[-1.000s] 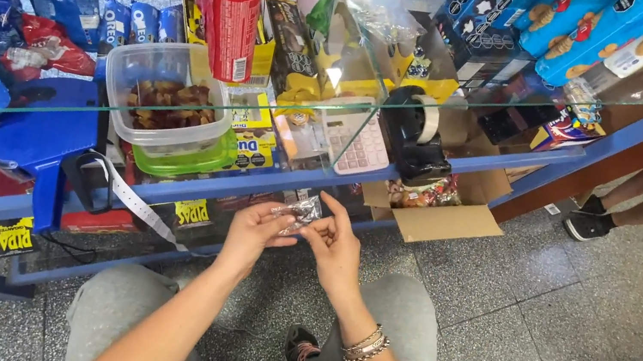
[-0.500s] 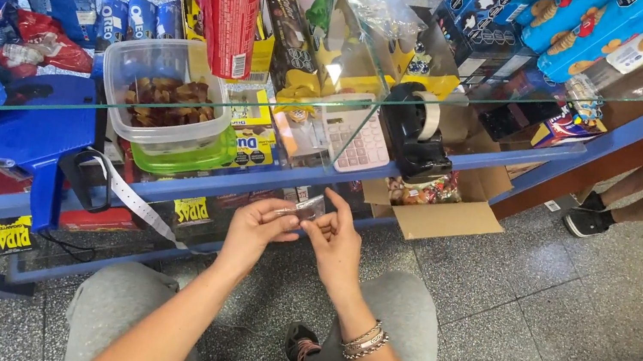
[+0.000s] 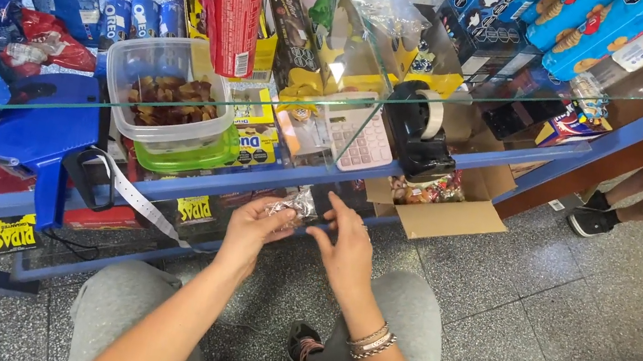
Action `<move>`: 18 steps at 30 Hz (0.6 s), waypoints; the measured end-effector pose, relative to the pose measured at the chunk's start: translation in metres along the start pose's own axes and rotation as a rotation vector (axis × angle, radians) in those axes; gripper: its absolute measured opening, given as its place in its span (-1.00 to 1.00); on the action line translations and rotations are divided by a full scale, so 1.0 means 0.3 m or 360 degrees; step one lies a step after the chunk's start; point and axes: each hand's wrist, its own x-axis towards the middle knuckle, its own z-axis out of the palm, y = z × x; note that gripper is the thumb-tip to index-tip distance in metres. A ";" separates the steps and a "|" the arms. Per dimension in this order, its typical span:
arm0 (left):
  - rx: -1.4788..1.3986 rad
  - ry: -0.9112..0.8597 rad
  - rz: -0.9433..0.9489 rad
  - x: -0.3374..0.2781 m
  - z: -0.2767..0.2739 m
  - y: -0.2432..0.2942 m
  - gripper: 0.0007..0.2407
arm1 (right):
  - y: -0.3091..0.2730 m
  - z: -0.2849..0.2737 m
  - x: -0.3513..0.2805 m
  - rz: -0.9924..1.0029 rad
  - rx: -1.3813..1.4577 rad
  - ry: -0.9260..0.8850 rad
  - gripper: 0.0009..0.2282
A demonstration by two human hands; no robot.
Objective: Packaging small candies into individual plastic bags and sealing them with tape at a store counter.
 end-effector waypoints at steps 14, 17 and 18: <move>0.0216 -0.0077 -0.0195 0.046 -0.048 -0.073 -0.74 | -0.041 -0.042 0.031 -0.0815 0.0009 0.0106 -0.79; 0.0294 -0.0130 -0.0230 0.046 -0.060 -0.061 -0.70 | -0.043 -0.041 0.033 -0.0951 -0.0092 0.0115 -0.81; 0.0311 -0.0149 -0.0248 0.043 -0.057 -0.050 -0.70 | -0.043 -0.041 0.033 -0.0984 -0.0082 0.0085 -0.83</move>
